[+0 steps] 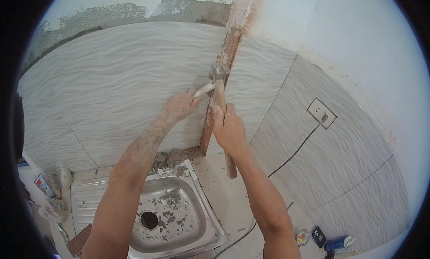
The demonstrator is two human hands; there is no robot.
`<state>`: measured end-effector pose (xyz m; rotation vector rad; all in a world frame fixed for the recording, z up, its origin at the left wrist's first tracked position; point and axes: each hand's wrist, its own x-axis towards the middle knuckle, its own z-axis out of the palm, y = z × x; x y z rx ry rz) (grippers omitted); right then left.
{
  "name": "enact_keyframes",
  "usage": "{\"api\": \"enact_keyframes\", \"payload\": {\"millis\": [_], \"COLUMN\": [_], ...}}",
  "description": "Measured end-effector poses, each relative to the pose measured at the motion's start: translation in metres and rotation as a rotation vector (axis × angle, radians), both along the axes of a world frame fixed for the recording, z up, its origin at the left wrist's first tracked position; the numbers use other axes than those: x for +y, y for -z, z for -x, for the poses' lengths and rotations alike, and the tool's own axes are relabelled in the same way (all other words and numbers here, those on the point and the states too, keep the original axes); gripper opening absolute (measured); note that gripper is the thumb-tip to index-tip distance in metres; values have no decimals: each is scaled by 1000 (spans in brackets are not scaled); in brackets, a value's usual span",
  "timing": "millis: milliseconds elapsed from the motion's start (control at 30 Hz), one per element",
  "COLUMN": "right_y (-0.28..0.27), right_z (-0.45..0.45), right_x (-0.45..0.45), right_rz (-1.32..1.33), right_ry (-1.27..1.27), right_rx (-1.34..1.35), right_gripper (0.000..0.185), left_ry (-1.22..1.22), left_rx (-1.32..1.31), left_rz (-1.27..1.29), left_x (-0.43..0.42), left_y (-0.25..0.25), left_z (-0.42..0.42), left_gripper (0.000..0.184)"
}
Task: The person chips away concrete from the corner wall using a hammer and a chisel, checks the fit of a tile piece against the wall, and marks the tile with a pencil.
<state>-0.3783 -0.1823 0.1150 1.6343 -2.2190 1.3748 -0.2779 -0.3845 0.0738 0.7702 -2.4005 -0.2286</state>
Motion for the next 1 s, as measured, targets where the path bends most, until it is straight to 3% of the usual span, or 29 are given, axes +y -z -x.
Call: {"api": "enact_keyframes", "payload": {"millis": [167,267,333,467,567,633,767,1000], "right_y": [10,8,10,21,11,12,23,3], "right_z": [3,-5,-9,7,-3,-12,7,-2], "right_x": [-5,-1,4,-3,5,9,-7,9], "right_rz": [3,-64,64,-26,-55,113,12,68], "right_ry": [14,-7,-12,58,0,-24,63,-20], "right_rx": [40,-89,-33,36,-68,-48,40,-53], "right_gripper": [38,39,38,40,42,43,40,37], "left_ry": [-19,-19,-30,-32,-16,-27,-2,-16], "left_rx": [3,-23,-26,-34,-27,-44,-35,39], "left_rz": [4,1,28,43,45,74,82,-81], "left_x": [3,2,3,5,0,-3,-1,9], "left_y": [-2,-1,1,-1,3,6,4,10], "left_z": [1,0,1,1,2,3,2,-5], "left_gripper": [36,37,37,37,36,37,37,36]}}
